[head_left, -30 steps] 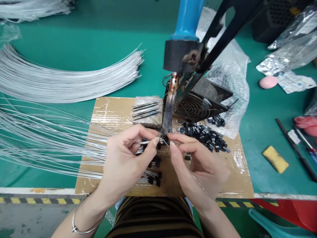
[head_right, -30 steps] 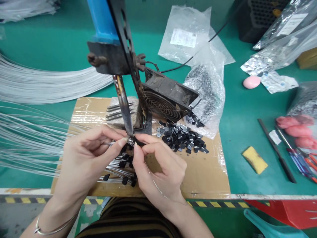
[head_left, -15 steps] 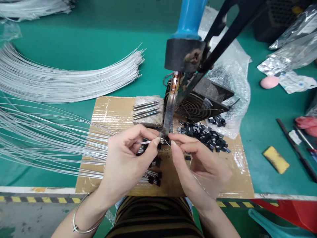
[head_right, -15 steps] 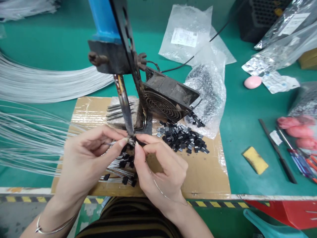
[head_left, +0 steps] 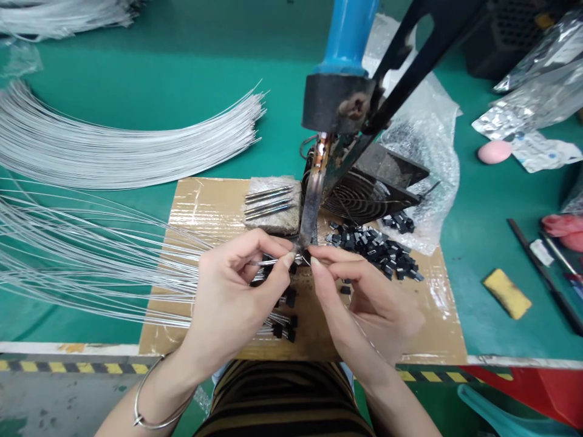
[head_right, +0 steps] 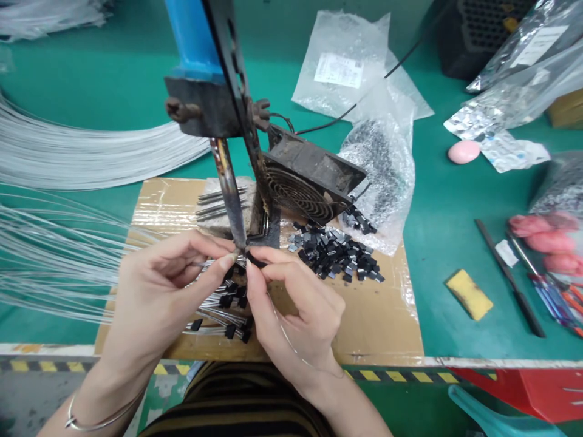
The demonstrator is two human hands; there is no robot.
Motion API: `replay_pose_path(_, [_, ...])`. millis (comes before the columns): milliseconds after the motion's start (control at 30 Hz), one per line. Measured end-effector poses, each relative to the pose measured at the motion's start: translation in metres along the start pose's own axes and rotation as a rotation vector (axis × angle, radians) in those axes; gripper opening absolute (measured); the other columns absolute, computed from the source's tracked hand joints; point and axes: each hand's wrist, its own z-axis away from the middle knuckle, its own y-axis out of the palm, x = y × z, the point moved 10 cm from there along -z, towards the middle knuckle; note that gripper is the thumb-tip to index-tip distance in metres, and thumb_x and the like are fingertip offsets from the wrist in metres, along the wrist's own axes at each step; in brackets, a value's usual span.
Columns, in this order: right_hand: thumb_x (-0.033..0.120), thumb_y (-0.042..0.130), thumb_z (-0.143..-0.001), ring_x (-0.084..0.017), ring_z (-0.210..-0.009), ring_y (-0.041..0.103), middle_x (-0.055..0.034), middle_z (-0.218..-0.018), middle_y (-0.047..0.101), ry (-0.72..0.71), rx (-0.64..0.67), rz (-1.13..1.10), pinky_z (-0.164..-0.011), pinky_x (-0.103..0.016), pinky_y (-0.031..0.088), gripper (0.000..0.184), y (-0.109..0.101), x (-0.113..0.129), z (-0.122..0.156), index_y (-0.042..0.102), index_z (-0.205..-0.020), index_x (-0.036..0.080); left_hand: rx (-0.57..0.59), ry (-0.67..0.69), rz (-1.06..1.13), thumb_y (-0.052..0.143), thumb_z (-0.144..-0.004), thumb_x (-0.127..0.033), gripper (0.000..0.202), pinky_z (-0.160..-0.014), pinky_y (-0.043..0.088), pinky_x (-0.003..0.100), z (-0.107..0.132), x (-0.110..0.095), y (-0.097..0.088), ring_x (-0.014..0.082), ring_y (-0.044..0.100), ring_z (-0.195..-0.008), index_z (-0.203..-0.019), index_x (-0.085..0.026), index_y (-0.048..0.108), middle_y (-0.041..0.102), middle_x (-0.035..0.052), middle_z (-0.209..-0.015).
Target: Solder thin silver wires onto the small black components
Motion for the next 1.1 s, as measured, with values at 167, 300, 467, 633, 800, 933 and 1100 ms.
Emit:
replay_pose_path(167, [0.001, 0.077, -0.089, -0.02, -0.098, 0.083, -0.0036, -0.106, 0.085, -0.022, -0.005, -0.005, -0.091, -0.033, 0.066, 0.021, -0.0007, 0.0005, 0.0001, 0.075, -0.091, 0.022, 0.001, -0.002, -0.016, 0.077, -0.085, -0.011, 0.012, -0.057, 0.05, 0.019, -0.0001, -0.0015, -0.0002, 0.01, 0.069, -0.066, -0.078, -0.021, 0.075, 0.081, -0.0017, -0.084])
replay_pose_path(300, [0.0, 0.077, -0.088, -0.019, -0.095, 0.083, -0.0031, -0.104, 0.085, -0.039, -0.007, 0.02, -0.089, -0.032, 0.066, 0.022, -0.001, 0.0022, -0.0005, 0.076, -0.092, 0.022, 0.004, -0.002, -0.021, 0.077, -0.085, -0.011, 0.012, -0.057, 0.051, 0.019, -0.0001, -0.0027, 0.0002, 0.0105, 0.07, -0.066, -0.078, -0.021, 0.075, 0.081, -0.0009, -0.084])
replay_pose_path(467, [0.002, 0.077, -0.089, -0.02, -0.092, 0.083, -0.0031, -0.102, 0.085, -0.052, -0.008, 0.051, -0.085, -0.034, 0.068, 0.021, -0.0009, 0.0048, -0.0008, 0.076, -0.092, 0.023, -0.003, 0.009, -0.013, 0.077, -0.086, -0.01, 0.013, -0.06, 0.053, 0.019, 0.0018, -0.0021, -0.0004, 0.0104, 0.071, -0.069, -0.079, -0.021, 0.076, 0.082, -0.0006, -0.087])
replay_pose_path(633, [0.003, 0.077, -0.089, -0.02, -0.091, 0.083, -0.0038, -0.102, 0.085, -0.063, -0.013, 0.077, -0.084, -0.034, 0.069, 0.02, -0.0007, 0.0053, -0.0007, 0.076, -0.093, 0.023, 0.003, 0.018, -0.003, 0.076, -0.087, -0.01, 0.013, -0.062, 0.053, 0.018, 0.0028, -0.0022, 0.0002, 0.0099, 0.071, -0.071, -0.081, -0.022, 0.076, 0.081, -0.002, -0.086])
replay_pose_path(800, [0.001, 0.078, -0.087, -0.02, -0.091, 0.083, -0.0036, -0.101, 0.085, -0.068, -0.015, 0.053, -0.084, -0.033, 0.068, 0.022, -0.0007, 0.0053, -0.0011, 0.077, -0.093, 0.022, 0.008, -0.002, -0.034, 0.076, -0.086, -0.011, 0.012, -0.058, 0.052, 0.019, 0.0006, -0.0018, 0.0007, 0.0108, 0.071, -0.069, -0.079, -0.021, 0.075, 0.081, -0.0012, -0.085])
replay_pose_path(933, [0.002, 0.078, -0.087, -0.02, -0.089, 0.083, -0.004, -0.1, 0.085, -0.064, -0.012, 0.081, -0.081, -0.033, 0.069, 0.021, -0.0006, 0.0051, -0.0013, 0.077, -0.092, 0.023, 0.012, -0.009, -0.035, 0.076, -0.086, -0.011, 0.012, -0.057, 0.052, 0.019, 0.0006, -0.0027, 0.0007, 0.0112, 0.071, -0.068, -0.079, -0.021, 0.075, 0.081, -0.0006, -0.085])
replay_pose_path(1100, [0.003, 0.079, -0.087, -0.019, -0.087, 0.083, -0.003, -0.099, 0.085, -0.082, -0.02, 0.091, -0.081, -0.032, 0.068, 0.021, -0.0008, 0.008, -0.0018, 0.077, -0.093, 0.023, 0.012, 0.008, 0.003, 0.075, -0.086, -0.008, 0.015, -0.066, 0.056, 0.018, 0.0016, -0.0041, 0.0011, 0.0101, 0.073, -0.073, -0.079, -0.021, 0.075, 0.081, -0.0022, -0.085])
